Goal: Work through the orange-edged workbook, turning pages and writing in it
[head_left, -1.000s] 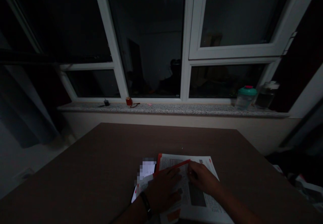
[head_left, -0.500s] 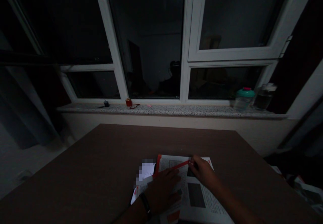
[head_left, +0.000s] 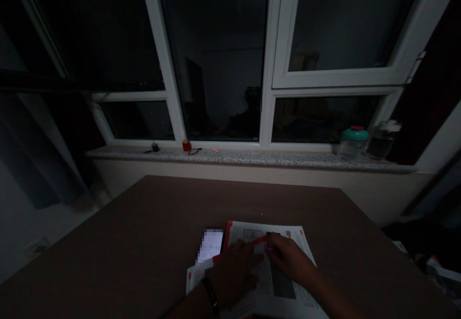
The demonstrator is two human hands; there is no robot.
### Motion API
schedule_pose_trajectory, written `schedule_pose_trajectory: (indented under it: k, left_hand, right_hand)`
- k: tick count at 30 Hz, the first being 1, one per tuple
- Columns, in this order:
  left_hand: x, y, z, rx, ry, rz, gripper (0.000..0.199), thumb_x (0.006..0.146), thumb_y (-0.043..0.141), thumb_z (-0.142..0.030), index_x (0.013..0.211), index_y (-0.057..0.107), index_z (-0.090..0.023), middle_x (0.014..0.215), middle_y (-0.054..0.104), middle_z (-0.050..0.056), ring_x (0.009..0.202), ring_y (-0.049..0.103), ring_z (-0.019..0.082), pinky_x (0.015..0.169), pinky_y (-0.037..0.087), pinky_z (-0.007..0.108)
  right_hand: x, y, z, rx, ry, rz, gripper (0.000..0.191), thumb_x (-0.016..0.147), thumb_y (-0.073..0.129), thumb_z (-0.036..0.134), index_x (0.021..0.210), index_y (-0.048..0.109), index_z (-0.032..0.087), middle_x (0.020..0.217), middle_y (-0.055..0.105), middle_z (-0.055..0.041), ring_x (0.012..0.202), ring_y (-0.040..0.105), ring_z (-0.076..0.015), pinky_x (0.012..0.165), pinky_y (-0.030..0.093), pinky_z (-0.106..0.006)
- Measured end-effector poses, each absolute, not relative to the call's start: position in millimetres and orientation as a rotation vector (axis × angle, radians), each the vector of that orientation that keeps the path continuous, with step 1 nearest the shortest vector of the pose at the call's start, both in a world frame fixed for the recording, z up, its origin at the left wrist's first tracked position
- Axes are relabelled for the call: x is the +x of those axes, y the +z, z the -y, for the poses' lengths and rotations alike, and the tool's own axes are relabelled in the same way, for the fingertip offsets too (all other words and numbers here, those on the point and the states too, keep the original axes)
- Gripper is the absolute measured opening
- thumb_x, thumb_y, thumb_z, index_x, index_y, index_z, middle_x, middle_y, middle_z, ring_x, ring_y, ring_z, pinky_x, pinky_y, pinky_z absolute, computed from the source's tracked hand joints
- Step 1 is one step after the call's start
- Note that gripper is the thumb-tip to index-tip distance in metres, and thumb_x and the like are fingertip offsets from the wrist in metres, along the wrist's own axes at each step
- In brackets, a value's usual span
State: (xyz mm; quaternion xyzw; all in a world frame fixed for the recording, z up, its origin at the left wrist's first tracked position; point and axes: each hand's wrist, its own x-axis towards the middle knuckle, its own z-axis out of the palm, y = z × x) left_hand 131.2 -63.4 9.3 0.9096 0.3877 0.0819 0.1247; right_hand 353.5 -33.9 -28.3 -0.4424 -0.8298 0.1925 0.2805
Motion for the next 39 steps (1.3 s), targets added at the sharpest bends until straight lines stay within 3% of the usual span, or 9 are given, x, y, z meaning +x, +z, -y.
schedule_pose_trajectory:
  k: [10,23,31,37,39]
  left_hand:
    - [131,8,64,2.678,0.268,-1.121,0.044,0.087,0.067,-0.022,0.128,0.053,-0.031,0.134,0.048,0.003,0.115,0.042,0.030,0.096,0.039,0.045]
    - [131,11,64,2.684,0.218,-1.091,0.054,0.086,0.068,-0.023,0.134,0.048,-0.033,0.136,0.046,0.004,0.116,0.042,0.031,0.098,0.038,0.047]
    - [130,4,64,2.674,0.280,-1.102,0.052,0.086,0.068,-0.023,0.133,0.049,-0.034,0.134,0.047,0.004,0.118,0.041,0.031,0.099,0.038,0.047]
    - [127,8,63,2.643,0.273,-1.044,0.046,0.086,0.065,-0.021,0.129,0.053,-0.031,0.148,0.036,0.002,0.127,0.036,0.031,0.104,0.033,0.049]
    - [127,10,64,2.631,0.261,-1.039,0.045,0.086,0.066,-0.021,0.128,0.054,-0.030,0.146,0.039,0.002,0.127,0.037,0.031,0.103,0.033,0.049]
  right_hand:
    - [351,-26,10,-1.275,0.335,2.245,0.018,0.086,0.041,0.011,0.077,0.052,0.020,0.078,0.059,-0.0018,0.073,0.057,-0.0166,0.067,0.041,-0.025]
    - [351,-23,27,-1.135,0.429,2.284,0.016,0.083,0.044,0.009,0.074,0.048,0.021,0.075,0.057,-0.0001,0.070,0.057,-0.0151,0.065,0.039,-0.023]
    - [358,-27,3,-1.282,0.375,2.145,0.015,0.086,0.042,0.015,0.076,0.050,0.022,0.077,0.061,-0.0010,0.074,0.060,-0.0173,0.066,0.041,-0.025]
    - [368,-36,11,-1.373,0.384,1.987,0.012,0.089,0.045,0.022,0.078,0.050,0.022,0.074,0.062,-0.0009,0.067,0.060,-0.0168,0.062,0.040,-0.025]
    - [368,-36,14,-1.363,0.418,1.972,0.012,0.089,0.046,0.023,0.078,0.051,0.022,0.072,0.061,0.0002,0.065,0.059,-0.0160,0.061,0.039,-0.024]
